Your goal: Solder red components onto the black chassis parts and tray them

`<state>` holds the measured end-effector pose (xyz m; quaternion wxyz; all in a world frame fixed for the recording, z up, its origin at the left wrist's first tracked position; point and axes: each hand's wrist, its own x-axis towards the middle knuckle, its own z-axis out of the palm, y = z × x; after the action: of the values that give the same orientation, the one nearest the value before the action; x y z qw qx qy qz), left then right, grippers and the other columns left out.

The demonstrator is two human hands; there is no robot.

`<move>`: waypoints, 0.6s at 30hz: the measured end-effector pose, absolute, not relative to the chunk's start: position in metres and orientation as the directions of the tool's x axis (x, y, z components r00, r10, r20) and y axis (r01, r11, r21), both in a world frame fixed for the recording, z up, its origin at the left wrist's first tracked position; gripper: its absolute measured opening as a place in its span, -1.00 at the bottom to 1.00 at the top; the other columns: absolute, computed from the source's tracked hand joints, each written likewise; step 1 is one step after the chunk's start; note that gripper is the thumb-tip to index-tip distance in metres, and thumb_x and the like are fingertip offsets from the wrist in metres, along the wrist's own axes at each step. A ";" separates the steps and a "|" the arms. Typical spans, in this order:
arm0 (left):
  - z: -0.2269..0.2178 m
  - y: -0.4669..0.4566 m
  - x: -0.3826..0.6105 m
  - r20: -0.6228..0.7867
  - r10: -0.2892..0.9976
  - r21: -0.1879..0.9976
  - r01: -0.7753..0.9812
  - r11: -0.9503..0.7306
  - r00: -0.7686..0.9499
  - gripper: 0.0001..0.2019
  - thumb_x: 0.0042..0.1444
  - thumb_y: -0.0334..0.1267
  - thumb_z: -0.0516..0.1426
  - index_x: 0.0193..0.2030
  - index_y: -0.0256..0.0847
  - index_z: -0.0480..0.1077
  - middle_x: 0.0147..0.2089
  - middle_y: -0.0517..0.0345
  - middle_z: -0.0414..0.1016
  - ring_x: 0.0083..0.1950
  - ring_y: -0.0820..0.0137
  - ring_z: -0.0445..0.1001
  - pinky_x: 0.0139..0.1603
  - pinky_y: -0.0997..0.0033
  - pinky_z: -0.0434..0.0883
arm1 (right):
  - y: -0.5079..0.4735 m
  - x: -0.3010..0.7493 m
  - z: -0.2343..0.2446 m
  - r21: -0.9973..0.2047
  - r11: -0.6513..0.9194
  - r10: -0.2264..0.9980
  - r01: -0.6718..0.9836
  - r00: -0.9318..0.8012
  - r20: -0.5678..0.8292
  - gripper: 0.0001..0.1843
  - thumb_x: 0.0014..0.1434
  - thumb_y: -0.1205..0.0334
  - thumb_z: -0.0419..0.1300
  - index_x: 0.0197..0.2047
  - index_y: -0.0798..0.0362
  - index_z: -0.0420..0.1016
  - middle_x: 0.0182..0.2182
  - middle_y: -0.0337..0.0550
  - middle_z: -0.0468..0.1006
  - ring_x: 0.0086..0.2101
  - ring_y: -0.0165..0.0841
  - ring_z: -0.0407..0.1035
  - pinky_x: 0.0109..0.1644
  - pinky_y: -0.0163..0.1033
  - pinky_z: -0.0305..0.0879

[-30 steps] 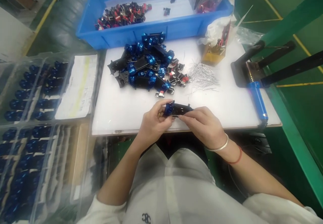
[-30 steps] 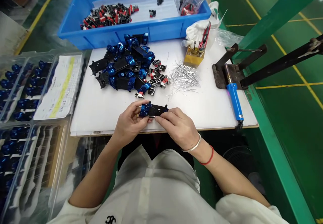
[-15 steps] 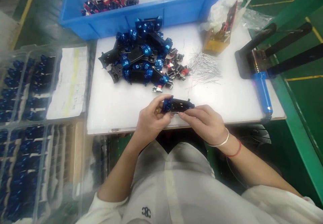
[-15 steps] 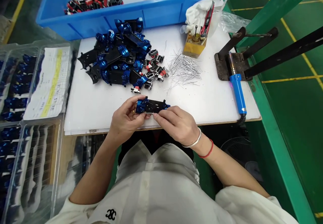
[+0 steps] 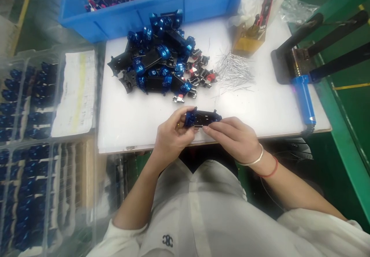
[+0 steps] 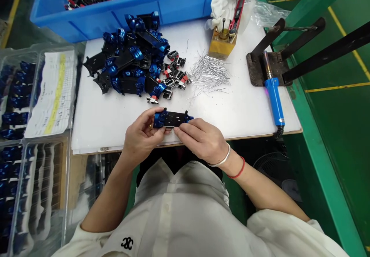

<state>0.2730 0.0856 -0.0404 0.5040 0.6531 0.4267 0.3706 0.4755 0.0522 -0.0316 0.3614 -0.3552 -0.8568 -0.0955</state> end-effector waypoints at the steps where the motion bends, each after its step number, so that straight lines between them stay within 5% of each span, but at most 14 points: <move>1: -0.040 0.085 0.273 0.058 0.932 0.973 0.189 -0.134 0.359 -0.57 0.15 -0.35 0.21 0.18 -0.11 0.36 -0.12 0.17 0.53 -0.16 0.42 0.60 -0.09 0.47 0.59 | 0.052 0.475 -0.032 -0.089 0.727 0.540 0.681 -0.487 0.686 -0.84 0.24 0.57 0.18 -0.12 0.25 0.50 -0.32 0.03 0.62 -0.37 -0.29 0.38 -0.29 -0.18 0.49; 18: -0.040 0.085 0.272 0.088 0.923 0.965 0.197 -0.172 0.374 -0.56 0.15 -0.39 0.19 0.18 -0.09 0.35 -0.13 0.17 0.55 -0.19 0.44 0.61 -0.11 0.48 0.60 | 0.053 0.474 -0.032 -0.087 0.725 0.555 0.683 -0.506 0.660 -0.81 0.28 0.55 0.12 -0.08 0.19 0.45 -0.33 0.01 0.61 -0.38 -0.30 0.37 -0.27 -0.17 0.49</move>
<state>0.2724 0.0847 -0.0401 0.4888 0.6694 0.4185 0.3714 0.4739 0.0535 -0.0325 0.3441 -0.3588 -0.8627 -0.0928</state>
